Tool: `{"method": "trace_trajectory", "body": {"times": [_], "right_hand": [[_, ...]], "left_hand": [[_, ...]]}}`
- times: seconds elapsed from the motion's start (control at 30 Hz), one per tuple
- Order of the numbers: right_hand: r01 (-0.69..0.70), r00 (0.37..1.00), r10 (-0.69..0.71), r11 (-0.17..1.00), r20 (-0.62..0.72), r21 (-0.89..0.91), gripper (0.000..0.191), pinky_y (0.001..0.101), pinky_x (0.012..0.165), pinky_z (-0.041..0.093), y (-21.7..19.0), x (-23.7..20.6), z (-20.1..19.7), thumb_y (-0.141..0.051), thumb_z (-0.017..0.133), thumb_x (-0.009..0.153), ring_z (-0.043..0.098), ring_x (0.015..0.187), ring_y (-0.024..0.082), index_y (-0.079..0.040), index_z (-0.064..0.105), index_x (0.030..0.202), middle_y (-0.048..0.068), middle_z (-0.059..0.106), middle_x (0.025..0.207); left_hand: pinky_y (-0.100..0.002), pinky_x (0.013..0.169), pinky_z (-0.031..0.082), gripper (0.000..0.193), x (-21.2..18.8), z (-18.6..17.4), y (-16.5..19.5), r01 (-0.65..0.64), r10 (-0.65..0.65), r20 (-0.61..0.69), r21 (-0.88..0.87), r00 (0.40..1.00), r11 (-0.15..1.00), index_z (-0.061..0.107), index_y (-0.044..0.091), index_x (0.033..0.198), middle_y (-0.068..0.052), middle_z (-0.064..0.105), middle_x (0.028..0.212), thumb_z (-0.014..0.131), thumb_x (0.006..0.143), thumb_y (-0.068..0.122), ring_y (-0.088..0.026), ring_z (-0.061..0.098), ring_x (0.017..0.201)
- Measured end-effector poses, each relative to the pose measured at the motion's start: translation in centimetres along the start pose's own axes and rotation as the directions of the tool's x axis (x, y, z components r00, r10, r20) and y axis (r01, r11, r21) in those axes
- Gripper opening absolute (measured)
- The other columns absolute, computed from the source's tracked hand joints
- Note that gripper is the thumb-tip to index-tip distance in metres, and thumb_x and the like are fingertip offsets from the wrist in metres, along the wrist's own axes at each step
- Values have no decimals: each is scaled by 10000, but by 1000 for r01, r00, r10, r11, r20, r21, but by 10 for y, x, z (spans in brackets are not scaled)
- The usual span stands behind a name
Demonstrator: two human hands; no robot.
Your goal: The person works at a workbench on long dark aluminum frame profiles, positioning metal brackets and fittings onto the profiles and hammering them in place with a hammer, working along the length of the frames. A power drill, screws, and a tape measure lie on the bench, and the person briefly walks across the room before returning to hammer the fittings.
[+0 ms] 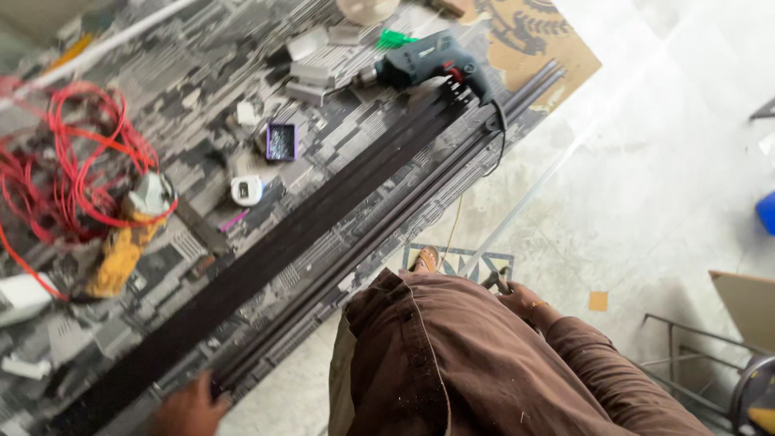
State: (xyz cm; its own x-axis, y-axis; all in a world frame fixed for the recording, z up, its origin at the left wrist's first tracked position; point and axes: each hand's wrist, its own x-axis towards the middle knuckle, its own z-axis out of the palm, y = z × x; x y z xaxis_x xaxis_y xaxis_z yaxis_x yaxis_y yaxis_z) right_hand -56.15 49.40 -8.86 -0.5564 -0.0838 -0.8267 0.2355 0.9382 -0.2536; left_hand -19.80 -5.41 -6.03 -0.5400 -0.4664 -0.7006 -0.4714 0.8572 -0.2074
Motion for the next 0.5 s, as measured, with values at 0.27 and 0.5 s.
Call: {"method": "trace_trajectory", "body": {"times": [0.27, 0.5], "right_hand": [[-200, 957, 255, 924, -137, 325, 598, 417, 805, 590, 39, -10, -4, -284, 821, 813, 728, 911, 297, -44, 592, 1311, 184, 728, 1034], [4, 995, 79, 542, -56, 841, 397, 325, 631, 529, 60, 18, -115, -208, 657, 887, 622, 709, 147, -69, 614, 1256, 57, 630, 861]], "left_hand": [[-489, 893, 542, 693, 85, -98, 228, -481, 300, -543, -226, 784, 847, 531, 107, 1352, -157, 706, 1171, 800, 766, 362, -366, 667, 1081], [-534, 803, 552, 602, 136, -226, 428, -574, 375, -566, -221, 734, 789, 526, 60, 1284, -197, 704, 1092, 773, 812, 340, -405, 673, 1015]]}}
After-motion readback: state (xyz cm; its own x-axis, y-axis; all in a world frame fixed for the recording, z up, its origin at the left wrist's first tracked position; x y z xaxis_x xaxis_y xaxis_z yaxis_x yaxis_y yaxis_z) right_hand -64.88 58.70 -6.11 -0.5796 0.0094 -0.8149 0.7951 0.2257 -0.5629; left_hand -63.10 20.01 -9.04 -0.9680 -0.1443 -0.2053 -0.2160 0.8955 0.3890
